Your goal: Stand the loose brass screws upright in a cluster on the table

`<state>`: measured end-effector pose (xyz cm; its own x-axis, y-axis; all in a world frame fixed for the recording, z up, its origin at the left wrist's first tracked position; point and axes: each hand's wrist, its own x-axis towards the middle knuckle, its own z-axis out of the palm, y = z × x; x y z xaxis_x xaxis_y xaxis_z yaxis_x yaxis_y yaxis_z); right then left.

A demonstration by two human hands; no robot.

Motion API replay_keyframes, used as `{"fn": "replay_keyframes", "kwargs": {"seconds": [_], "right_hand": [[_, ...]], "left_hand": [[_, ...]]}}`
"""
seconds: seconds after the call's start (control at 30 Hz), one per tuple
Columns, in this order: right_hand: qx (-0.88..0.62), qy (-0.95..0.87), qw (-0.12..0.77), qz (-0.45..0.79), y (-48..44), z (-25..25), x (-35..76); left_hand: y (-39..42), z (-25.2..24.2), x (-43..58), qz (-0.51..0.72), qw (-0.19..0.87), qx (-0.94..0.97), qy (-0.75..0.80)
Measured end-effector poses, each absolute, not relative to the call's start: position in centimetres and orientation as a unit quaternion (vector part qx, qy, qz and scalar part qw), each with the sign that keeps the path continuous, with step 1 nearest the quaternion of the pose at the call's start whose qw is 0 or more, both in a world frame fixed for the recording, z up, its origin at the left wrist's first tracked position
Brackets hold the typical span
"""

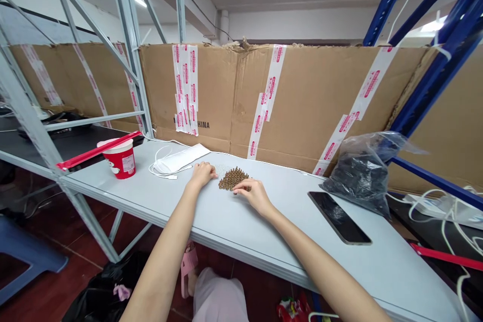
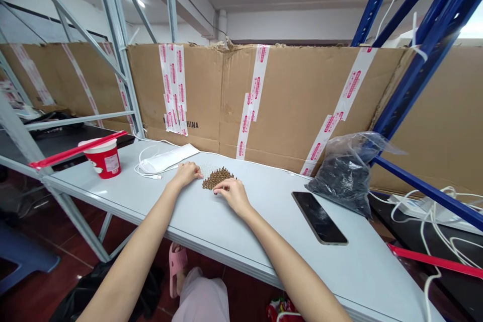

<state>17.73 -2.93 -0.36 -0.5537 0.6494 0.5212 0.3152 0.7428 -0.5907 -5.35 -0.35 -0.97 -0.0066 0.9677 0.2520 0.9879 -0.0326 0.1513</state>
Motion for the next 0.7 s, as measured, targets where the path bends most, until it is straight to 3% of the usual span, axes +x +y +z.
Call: {"fn": "replay_keyframes", "kwargs": {"seconds": [0.47,0.7], "right_hand": [[-0.330,-0.885,0.316,0.092,-2.5,0.3,11.9],[-0.346,-0.895,0.280,0.006,-2.5,-0.4,10.1]], "left_hand": [[-0.3,-1.1,-5.8,-0.311,0.136,-0.599,-0.725],[-0.5,-1.4,-6.1,-0.368,0.137,-0.596,-0.700]]}}
